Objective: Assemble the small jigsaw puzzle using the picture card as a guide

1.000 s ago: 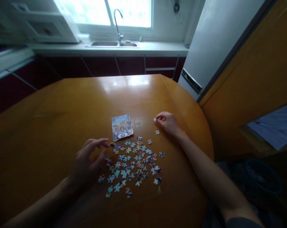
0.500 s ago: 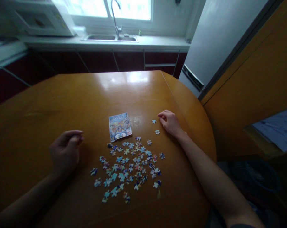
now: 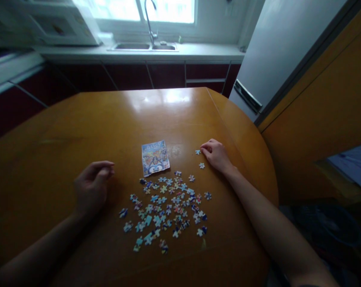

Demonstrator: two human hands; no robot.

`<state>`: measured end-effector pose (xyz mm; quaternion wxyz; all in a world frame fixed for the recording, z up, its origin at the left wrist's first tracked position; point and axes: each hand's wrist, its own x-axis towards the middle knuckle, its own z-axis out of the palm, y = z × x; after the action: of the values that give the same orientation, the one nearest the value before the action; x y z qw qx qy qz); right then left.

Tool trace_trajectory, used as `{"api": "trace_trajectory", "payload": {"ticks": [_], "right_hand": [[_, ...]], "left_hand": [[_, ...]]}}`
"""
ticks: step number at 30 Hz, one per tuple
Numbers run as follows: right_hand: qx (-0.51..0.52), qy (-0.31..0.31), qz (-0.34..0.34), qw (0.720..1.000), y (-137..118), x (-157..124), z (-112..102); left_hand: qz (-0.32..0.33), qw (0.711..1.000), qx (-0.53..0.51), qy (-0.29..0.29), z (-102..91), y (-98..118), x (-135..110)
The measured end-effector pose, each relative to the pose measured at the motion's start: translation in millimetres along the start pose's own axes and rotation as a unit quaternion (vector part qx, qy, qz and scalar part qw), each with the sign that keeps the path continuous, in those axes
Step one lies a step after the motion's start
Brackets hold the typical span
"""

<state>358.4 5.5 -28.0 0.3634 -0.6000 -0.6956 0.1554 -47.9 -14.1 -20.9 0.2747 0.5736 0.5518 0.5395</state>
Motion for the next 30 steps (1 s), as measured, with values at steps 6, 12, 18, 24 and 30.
{"api": "trace_trajectory", "payload": {"ticks": [6,12,18,24,30], "right_hand": [[0.015,0.001,0.008,1.000,4,1,-1],[0.007,-0.009,-0.003,1.000,2,0,-1],[0.006,-0.026,0.004,1.000,-2,-2,-1],[0.000,-0.054,0.006,0.999,-5,-4,-3],[-0.012,-0.060,0.004,0.998,-3,-4,-2]], "left_hand": [[0.005,1.000,0.012,0.000,0.9,4,0],[0.010,1.000,0.005,-0.003,2.3,3,0],[0.011,1.000,-0.006,-0.005,3.6,5,-1],[0.016,1.000,-0.004,-0.010,6.0,10,-3],[0.014,1.000,-0.012,-0.012,7.3,13,-5]]}}
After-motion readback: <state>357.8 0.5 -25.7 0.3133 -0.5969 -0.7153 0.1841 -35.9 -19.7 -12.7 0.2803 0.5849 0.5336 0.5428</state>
